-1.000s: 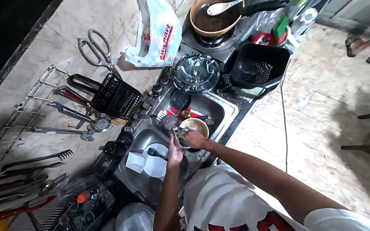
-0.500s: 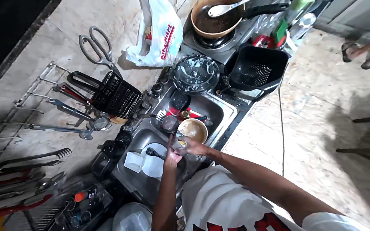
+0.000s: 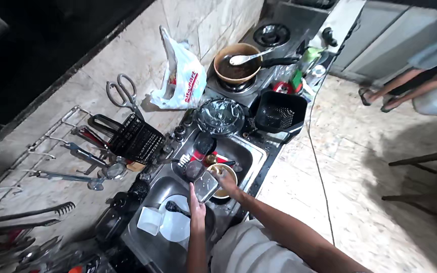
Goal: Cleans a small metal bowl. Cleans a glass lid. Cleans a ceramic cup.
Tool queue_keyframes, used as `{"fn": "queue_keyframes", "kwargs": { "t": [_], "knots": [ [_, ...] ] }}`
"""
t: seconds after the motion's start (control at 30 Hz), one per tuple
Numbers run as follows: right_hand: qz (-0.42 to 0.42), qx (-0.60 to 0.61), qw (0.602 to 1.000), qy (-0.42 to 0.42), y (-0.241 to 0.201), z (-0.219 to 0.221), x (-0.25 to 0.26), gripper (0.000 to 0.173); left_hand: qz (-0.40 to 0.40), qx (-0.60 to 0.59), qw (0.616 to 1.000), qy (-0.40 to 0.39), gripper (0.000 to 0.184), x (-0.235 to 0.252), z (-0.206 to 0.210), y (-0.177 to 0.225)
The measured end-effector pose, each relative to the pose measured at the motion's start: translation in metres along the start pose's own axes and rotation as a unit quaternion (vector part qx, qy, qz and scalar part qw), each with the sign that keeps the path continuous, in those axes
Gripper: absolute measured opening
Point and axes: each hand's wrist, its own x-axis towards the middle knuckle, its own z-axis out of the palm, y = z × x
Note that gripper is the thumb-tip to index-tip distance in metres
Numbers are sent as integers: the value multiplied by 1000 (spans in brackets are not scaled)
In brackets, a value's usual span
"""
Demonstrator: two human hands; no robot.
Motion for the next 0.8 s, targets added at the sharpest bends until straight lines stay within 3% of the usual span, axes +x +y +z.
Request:
{"fn": "queue_keyframes", "kwargs": {
  "t": [0.1, 0.2, 0.33, 0.5, 0.67, 0.73, 0.8],
  "knots": [
    [-35, -43, 998, -26, -4, 3, -10, 78, 66, 36, 997, 19, 39, -8, 10, 11],
    [-72, -43, 996, -34, 1, 7, -11, 62, 104, 35, 994, 1, 31, -16, 15, 18],
    [-133, -124, 983, 5, 6, 10, -13, 43, 147, 76, 986, -16, 40, -29, 21, 19],
    [-236, -187, 953, 22, 11, 21, -53, 49, 176, 153, 972, -13, 45, -35, 36, 13],
    [-409, -301, 860, -55, -6, 24, -83, 39, 172, 65, 982, -36, 76, -48, 35, 3],
    [-396, -343, 847, -85, -17, 22, -71, 42, 152, 96, 984, -1, 82, -58, 38, -3],
    [-332, -334, 875, -115, -31, 24, -53, 43, 168, 171, 971, 21, 73, -59, 37, -6]
  ]
}}
